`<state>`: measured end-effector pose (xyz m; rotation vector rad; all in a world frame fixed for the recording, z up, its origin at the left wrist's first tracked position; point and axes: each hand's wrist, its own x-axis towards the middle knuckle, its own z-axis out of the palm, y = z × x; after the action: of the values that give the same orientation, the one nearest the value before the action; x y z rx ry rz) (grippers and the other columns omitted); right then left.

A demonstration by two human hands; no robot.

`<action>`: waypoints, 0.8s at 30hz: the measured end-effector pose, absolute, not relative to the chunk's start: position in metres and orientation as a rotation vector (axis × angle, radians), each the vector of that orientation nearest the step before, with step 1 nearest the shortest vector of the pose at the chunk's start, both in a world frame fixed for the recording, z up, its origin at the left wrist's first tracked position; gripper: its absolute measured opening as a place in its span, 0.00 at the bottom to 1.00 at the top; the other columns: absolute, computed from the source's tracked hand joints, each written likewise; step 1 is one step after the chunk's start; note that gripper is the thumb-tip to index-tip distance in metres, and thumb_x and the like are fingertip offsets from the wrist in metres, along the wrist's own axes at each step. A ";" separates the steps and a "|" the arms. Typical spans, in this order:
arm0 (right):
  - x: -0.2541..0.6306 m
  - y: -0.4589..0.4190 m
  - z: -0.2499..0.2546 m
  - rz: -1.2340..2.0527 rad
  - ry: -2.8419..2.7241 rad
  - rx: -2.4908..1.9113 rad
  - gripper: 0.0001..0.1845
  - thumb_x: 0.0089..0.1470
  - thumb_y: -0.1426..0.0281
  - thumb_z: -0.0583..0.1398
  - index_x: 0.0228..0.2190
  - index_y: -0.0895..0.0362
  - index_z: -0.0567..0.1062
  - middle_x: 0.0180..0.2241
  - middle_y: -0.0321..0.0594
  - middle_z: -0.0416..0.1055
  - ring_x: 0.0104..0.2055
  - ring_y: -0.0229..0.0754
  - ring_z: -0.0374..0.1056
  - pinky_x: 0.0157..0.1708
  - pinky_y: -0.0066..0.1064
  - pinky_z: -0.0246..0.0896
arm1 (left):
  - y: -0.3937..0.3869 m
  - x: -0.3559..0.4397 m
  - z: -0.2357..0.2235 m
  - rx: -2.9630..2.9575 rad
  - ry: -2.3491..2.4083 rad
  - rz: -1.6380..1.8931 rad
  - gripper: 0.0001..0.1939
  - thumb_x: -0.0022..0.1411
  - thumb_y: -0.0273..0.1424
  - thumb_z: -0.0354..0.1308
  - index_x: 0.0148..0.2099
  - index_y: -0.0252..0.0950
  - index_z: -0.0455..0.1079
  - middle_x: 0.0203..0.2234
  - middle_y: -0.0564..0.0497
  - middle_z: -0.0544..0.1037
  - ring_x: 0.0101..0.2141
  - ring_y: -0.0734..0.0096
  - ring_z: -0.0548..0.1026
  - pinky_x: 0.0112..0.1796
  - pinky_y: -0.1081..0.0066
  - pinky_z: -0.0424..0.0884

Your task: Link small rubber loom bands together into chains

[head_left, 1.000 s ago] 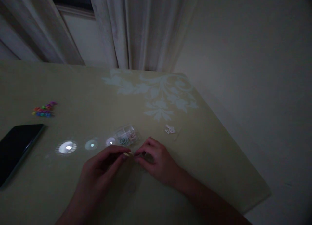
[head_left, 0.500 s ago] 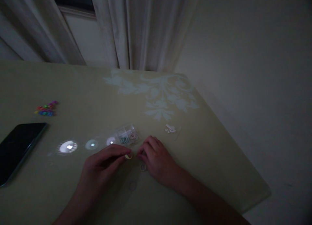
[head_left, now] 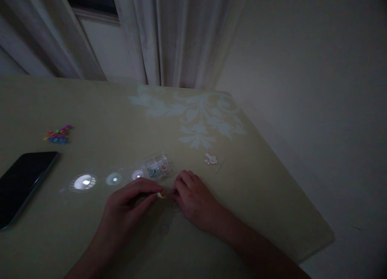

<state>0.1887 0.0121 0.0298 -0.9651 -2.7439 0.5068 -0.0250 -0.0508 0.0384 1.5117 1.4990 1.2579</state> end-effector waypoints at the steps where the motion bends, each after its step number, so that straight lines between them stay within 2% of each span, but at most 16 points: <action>1: 0.189 0.012 0.031 0.516 -2.739 -0.968 0.06 0.67 0.69 0.65 0.42 0.58 0.75 0.46 0.45 0.72 0.48 0.50 0.65 0.50 0.41 0.65 | -0.051 -0.025 0.038 1.514 1.495 1.262 0.06 0.62 0.30 0.66 0.37 0.46 0.84 0.33 0.54 0.86 0.35 0.67 0.84 0.38 0.72 0.79; 3: 0.188 0.010 0.031 0.458 -2.763 -0.963 0.07 0.67 0.68 0.65 0.42 0.59 0.75 0.45 0.46 0.72 0.47 0.51 0.65 0.48 0.42 0.65 | -0.052 -0.026 0.037 1.524 1.482 1.271 0.06 0.63 0.30 0.66 0.38 0.47 0.84 0.34 0.54 0.86 0.35 0.68 0.83 0.38 0.73 0.78; 6: 0.186 0.003 0.027 0.311 -2.846 -0.939 0.02 0.68 0.74 0.62 0.42 0.60 0.74 0.44 0.48 0.71 0.46 0.52 0.64 0.46 0.44 0.65 | -0.052 -0.027 0.035 1.545 1.485 1.280 0.06 0.63 0.30 0.66 0.38 0.46 0.84 0.33 0.55 0.86 0.35 0.70 0.83 0.38 0.75 0.78; 8: 0.185 0.001 0.026 0.317 -2.849 -0.943 0.04 0.68 0.77 0.59 0.43 0.60 0.74 0.45 0.50 0.70 0.46 0.53 0.63 0.47 0.44 0.64 | -0.052 -0.028 0.033 1.566 1.479 1.279 0.06 0.64 0.29 0.66 0.39 0.47 0.84 0.34 0.55 0.86 0.36 0.71 0.84 0.39 0.76 0.78; 10: 0.186 0.002 0.030 0.538 -2.737 -0.969 0.04 0.68 0.78 0.59 0.43 0.60 0.73 0.46 0.49 0.69 0.48 0.52 0.63 0.50 0.43 0.63 | -0.051 -0.028 0.031 1.609 1.432 1.281 0.09 0.65 0.28 0.65 0.42 0.49 0.84 0.37 0.55 0.86 0.38 0.72 0.84 0.40 0.77 0.78; 12: 0.187 0.006 0.038 0.905 -2.500 -0.968 0.03 0.70 0.77 0.58 0.42 0.58 0.72 0.45 0.45 0.68 0.49 0.48 0.64 0.51 0.39 0.63 | -0.051 -0.029 0.029 1.656 1.373 1.289 0.12 0.66 0.27 0.64 0.44 0.51 0.85 0.39 0.55 0.87 0.40 0.72 0.85 0.41 0.78 0.78; 16: 0.188 0.009 0.052 1.467 -2.046 -0.871 0.05 0.72 0.72 0.58 0.39 0.56 0.72 0.42 0.37 0.65 0.45 0.40 0.65 0.48 0.32 0.62 | -0.052 -0.027 0.030 1.718 1.313 1.303 0.13 0.67 0.26 0.63 0.45 0.50 0.84 0.43 0.55 0.87 0.42 0.72 0.85 0.42 0.79 0.79; 21: 0.185 0.009 0.049 1.758 -1.769 -0.835 0.07 0.68 0.65 0.63 0.37 0.55 0.76 0.38 0.34 0.64 0.39 0.37 0.63 0.40 0.29 0.58 | -0.054 -0.023 0.035 1.755 1.357 1.316 0.12 0.68 0.26 0.63 0.46 0.49 0.82 0.38 0.58 0.87 0.38 0.75 0.85 0.41 0.80 0.78; 24: 0.190 0.017 0.050 1.712 -1.796 -0.895 0.07 0.63 0.65 0.68 0.37 0.55 0.79 0.37 0.34 0.66 0.37 0.37 0.63 0.37 0.28 0.58 | -0.054 -0.022 0.036 1.793 1.378 1.323 0.12 0.68 0.25 0.63 0.48 0.48 0.81 0.37 0.57 0.85 0.37 0.74 0.84 0.39 0.79 0.78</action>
<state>0.1898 0.0166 0.0497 -0.8952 -1.7957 1.7125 -0.0220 -0.0540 0.0359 1.7933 1.3780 1.3231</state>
